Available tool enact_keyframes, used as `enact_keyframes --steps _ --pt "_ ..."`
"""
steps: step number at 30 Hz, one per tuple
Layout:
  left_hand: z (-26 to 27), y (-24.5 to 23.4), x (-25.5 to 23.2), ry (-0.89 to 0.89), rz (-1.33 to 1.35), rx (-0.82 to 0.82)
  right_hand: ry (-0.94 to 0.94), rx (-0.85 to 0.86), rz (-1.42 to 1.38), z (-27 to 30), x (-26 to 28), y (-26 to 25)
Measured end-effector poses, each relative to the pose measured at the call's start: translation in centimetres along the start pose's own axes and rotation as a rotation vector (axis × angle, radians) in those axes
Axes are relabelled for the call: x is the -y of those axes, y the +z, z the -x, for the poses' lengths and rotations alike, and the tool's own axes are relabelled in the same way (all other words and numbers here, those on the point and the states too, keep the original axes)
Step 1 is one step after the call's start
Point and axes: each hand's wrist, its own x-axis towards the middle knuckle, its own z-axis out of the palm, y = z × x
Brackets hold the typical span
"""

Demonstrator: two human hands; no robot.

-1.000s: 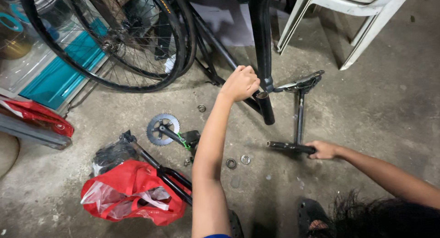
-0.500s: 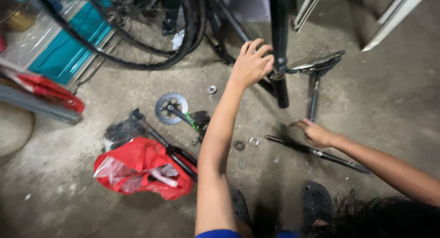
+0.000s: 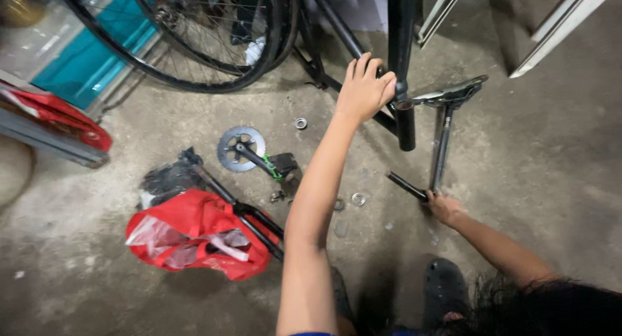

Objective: The person handles various bicycle components including bearings, rings, and a fork, fitting the bearings into the head tube of a bicycle frame and inserting the fork through the frame.

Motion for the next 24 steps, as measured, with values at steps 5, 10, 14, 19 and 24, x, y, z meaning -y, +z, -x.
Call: enact_keyframes --steps 5,10,14,19,24 --pt "-0.1 0.3 0.1 -0.03 -0.012 0.032 0.024 -0.161 0.183 -2.3 0.0 -1.5" --pt "-0.1 0.3 -0.1 -0.073 -0.003 0.084 0.037 -0.263 0.321 -3.8 2.6 -2.0" --pt "0.2 0.4 -0.2 -0.122 0.006 0.122 -0.175 -0.107 0.257 -6.1 9.8 -2.0" --pt "-0.3 0.1 -0.3 -0.121 0.03 0.11 -0.699 -0.379 -0.079 -5.4 18.4 0.3" --pt "0.2 -0.3 -0.6 -0.13 0.037 0.112 -0.711 -0.269 -0.057 -4.8 23.3 -0.5"
